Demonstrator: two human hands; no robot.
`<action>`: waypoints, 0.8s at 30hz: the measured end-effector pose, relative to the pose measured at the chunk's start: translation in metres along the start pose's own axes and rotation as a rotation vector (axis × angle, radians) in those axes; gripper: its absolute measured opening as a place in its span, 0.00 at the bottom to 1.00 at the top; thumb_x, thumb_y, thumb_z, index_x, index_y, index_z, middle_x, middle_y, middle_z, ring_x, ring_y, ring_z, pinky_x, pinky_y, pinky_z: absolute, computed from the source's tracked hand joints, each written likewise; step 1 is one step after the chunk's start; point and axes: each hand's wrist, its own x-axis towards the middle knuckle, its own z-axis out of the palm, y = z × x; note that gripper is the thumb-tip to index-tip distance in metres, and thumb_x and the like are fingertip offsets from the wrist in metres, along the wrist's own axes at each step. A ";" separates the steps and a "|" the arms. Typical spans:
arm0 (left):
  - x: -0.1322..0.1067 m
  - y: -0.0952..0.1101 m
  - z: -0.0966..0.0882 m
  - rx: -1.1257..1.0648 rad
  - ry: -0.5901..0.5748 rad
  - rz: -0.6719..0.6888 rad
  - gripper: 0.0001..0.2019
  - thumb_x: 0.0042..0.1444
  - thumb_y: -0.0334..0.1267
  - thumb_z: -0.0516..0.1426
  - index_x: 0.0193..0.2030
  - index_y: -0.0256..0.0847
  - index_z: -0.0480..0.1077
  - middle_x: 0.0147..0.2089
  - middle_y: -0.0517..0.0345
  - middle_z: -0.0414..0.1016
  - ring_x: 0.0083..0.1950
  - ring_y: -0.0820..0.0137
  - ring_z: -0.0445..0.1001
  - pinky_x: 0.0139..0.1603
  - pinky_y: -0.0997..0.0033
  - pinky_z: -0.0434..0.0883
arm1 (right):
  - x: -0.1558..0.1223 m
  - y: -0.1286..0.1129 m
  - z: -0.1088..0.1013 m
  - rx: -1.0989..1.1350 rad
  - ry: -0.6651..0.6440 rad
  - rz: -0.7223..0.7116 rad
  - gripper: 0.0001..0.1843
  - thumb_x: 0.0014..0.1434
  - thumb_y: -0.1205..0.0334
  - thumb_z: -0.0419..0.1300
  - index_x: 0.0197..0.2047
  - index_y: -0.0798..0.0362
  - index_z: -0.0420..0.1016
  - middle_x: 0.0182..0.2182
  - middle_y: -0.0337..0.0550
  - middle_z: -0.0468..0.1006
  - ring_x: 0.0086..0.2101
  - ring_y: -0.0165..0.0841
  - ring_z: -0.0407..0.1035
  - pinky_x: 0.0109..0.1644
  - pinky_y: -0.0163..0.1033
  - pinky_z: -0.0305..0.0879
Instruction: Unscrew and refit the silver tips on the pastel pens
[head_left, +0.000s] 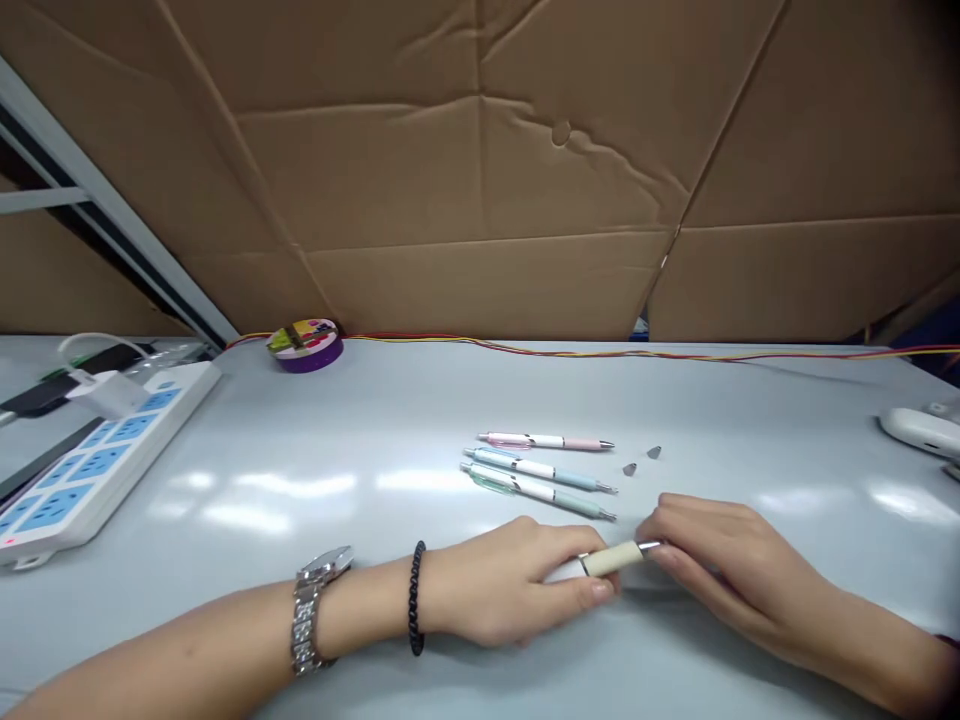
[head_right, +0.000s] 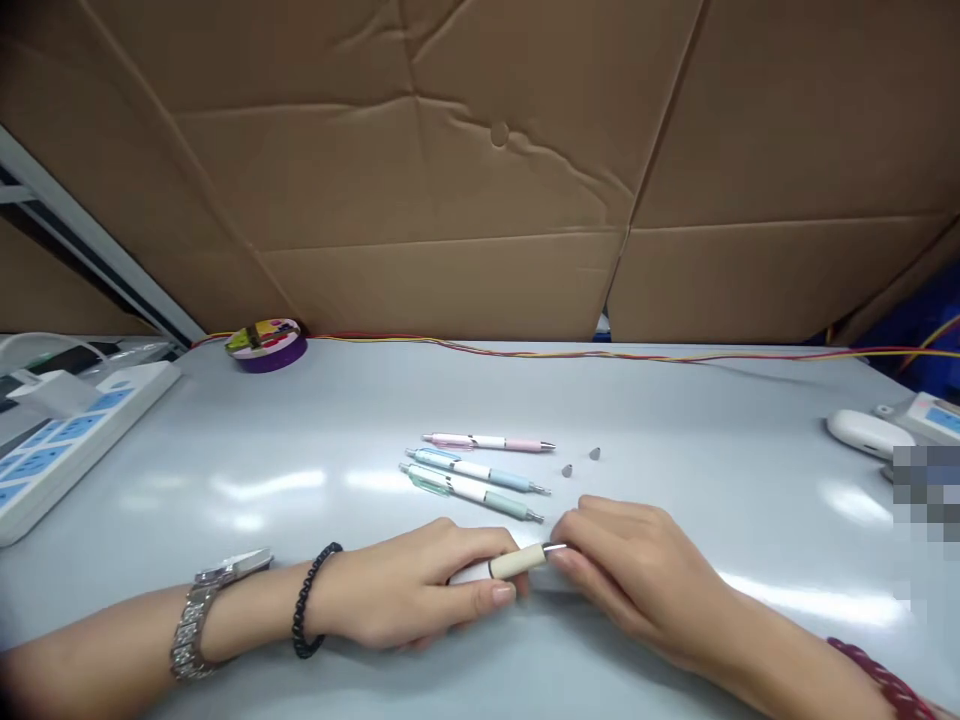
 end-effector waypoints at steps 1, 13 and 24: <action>0.000 0.000 0.000 0.015 0.003 0.011 0.11 0.64 0.46 0.46 0.45 0.44 0.64 0.21 0.68 0.60 0.17 0.76 0.63 0.24 0.77 0.63 | 0.000 0.000 0.000 0.002 0.008 0.008 0.11 0.65 0.62 0.46 0.33 0.50 0.66 0.22 0.38 0.69 0.21 0.29 0.63 0.23 0.33 0.60; 0.000 -0.002 -0.001 0.003 -0.013 0.031 0.10 0.65 0.45 0.46 0.45 0.45 0.63 0.23 0.67 0.62 0.16 0.78 0.63 0.20 0.80 0.63 | 0.000 0.003 -0.009 -0.060 -0.050 -0.069 0.05 0.60 0.62 0.51 0.36 0.50 0.67 0.23 0.40 0.70 0.21 0.32 0.64 0.23 0.36 0.60; 0.000 0.001 -0.002 0.014 -0.017 0.017 0.08 0.65 0.39 0.47 0.47 0.44 0.64 0.20 0.70 0.58 0.16 0.79 0.63 0.21 0.82 0.63 | 0.001 0.000 -0.017 0.044 -0.160 -0.023 0.11 0.60 0.56 0.55 0.44 0.51 0.67 0.32 0.43 0.75 0.29 0.33 0.69 0.30 0.35 0.65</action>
